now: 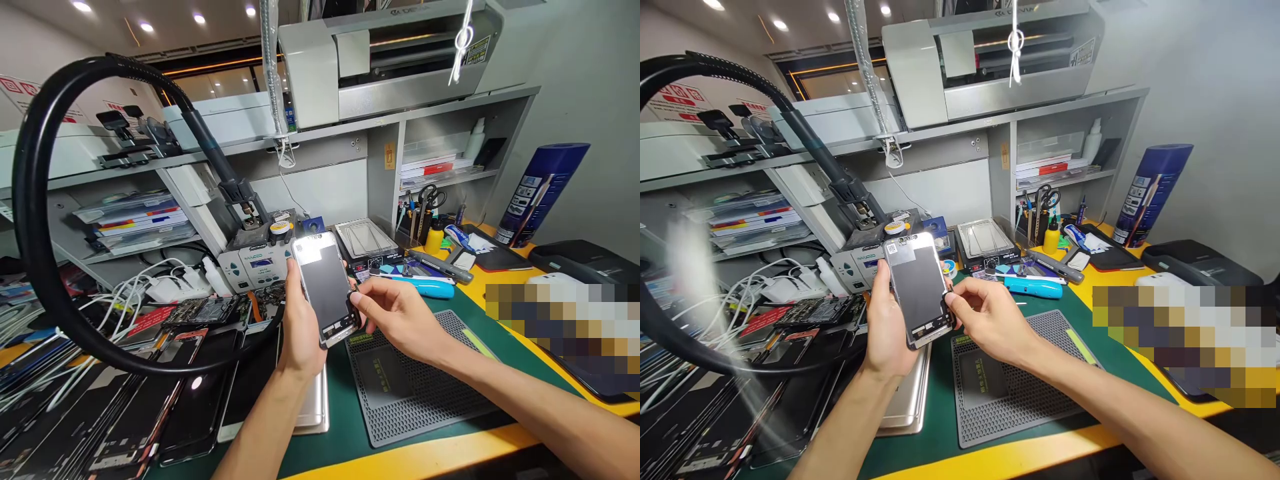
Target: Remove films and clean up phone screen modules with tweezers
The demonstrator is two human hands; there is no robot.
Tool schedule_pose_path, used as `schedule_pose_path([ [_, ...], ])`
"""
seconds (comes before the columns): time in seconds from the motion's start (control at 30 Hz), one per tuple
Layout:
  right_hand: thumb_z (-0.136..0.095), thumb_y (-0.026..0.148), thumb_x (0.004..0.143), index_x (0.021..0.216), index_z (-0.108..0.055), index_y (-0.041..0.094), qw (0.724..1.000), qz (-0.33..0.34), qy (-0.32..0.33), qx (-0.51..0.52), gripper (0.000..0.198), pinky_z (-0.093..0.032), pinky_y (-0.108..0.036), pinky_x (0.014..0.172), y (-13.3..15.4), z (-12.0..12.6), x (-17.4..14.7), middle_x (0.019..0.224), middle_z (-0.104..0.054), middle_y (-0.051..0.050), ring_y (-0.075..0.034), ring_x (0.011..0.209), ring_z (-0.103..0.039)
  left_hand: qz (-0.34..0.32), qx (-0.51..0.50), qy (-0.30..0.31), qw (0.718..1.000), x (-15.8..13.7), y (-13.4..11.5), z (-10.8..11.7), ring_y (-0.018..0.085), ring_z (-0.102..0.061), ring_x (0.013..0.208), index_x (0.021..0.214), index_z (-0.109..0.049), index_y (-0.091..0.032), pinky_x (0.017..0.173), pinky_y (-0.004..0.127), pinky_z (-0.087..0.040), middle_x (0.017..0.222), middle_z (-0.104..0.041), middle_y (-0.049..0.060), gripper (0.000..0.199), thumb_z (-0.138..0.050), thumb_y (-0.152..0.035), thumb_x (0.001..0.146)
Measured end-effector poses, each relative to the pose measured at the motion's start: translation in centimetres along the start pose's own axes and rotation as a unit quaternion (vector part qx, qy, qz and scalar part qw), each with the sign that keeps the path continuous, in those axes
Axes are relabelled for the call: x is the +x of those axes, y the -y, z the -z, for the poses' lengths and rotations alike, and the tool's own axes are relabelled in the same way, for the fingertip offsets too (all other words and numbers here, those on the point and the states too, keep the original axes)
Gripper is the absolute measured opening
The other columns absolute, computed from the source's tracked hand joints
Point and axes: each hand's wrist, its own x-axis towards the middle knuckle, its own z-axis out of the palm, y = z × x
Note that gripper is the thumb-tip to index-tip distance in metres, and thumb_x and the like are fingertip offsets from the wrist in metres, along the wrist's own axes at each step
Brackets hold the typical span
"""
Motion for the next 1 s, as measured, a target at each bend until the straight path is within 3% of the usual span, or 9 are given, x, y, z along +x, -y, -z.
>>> schedule_pose_path([
  [0.13,-0.063,0.045,0.092,0.079,-0.066,0.019,1.0,-0.002,-0.009,0.005,0.029,-0.047,-0.025,0.053,0.0,0.0,-0.1,0.065,-0.06,0.001,-0.014,0.057,-0.056,0.014,-0.003,0.013,1.0,0.0,-0.1,0.0,0.03,-0.071,0.09,0.1,-0.073,-0.018,0.073,0.038,-0.058,0.092,-0.074,0.01,0.061,-0.034,-0.066,0.096],
  [0.27,-0.067,0.043,0.089,0.083,-0.067,0.019,1.0,-0.003,-0.016,0.012,0.025,-0.048,-0.025,0.053,-0.1,-0.2,-0.2,0.066,-0.061,0.001,-0.013,0.056,-0.055,0.002,0.005,0.013,1.0,0.1,-0.1,0.2,0.03,-0.071,0.092,0.098,-0.073,-0.019,0.073,0.037,-0.059,0.095,-0.075,0.01,0.062,-0.035,-0.068,0.095],
  [0.4,-0.07,0.042,0.086,0.084,-0.068,0.02,0.999,-0.006,-0.026,0.037,0.023,-0.048,-0.024,0.051,-0.2,-0.5,-0.2,0.067,-0.06,0.002,-0.012,0.054,-0.055,-0.005,0.029,0.011,1.0,0.1,0.0,0.2,0.03,-0.071,0.092,0.102,-0.074,-0.018,0.07,0.034,-0.059,0.095,-0.075,0.01,0.058,-0.046,-0.069,0.091],
  [0.57,-0.072,0.049,0.083,0.087,-0.071,0.018,0.994,-0.021,-0.026,0.102,0.031,-0.052,-0.025,0.047,0.3,-0.4,-0.1,0.068,-0.064,0.001,-0.012,0.05,-0.057,0.043,0.06,0.013,0.997,0.0,0.0,0.2,0.026,-0.071,0.079,0.105,-0.073,-0.011,0.064,0.033,-0.059,0.096,-0.075,0.011,0.034,-0.073,-0.036,0.08],
  [0.67,-0.074,0.05,0.08,0.089,-0.074,0.018,0.99,-0.026,-0.021,0.135,0.033,-0.054,-0.026,0.047,0.8,0.0,0.1,0.072,-0.066,-0.001,-0.014,0.053,-0.061,0.036,0.084,0.055,0.994,0.1,0.1,0.3,0.02,-0.068,0.07,0.111,-0.071,-0.012,0.06,0.031,-0.057,0.095,-0.074,0.01,0.036,-0.074,-0.019,0.076],
  [0.87,-0.079,0.044,0.075,0.091,-0.08,0.019,0.984,-0.035,0.017,0.174,0.03,-0.056,-0.027,0.05,1.5,0.7,0.2,0.091,-0.073,-0.005,-0.012,0.053,-0.063,0.045,0.122,0.058,0.99,0.3,-0.1,0.7,0.018,-0.065,0.067,0.115,-0.071,-0.012,0.054,0.029,-0.054,0.096,-0.073,0.011,0.038,-0.074,-0.021,0.078],
  [1.0,-0.081,0.041,0.073,0.088,-0.081,0.019,0.982,-0.04,0.012,0.183,0.026,-0.055,-0.026,0.052,1.9,0.8,0.0,0.086,-0.073,-0.004,-0.009,0.051,-0.057,0.039,0.143,0.052,0.988,0.2,-0.3,0.9,0.022,-0.069,0.079,0.111,-0.073,-0.011,0.065,0.032,-0.057,0.099,-0.074,0.012,0.034,-0.076,-0.022,0.078],
])
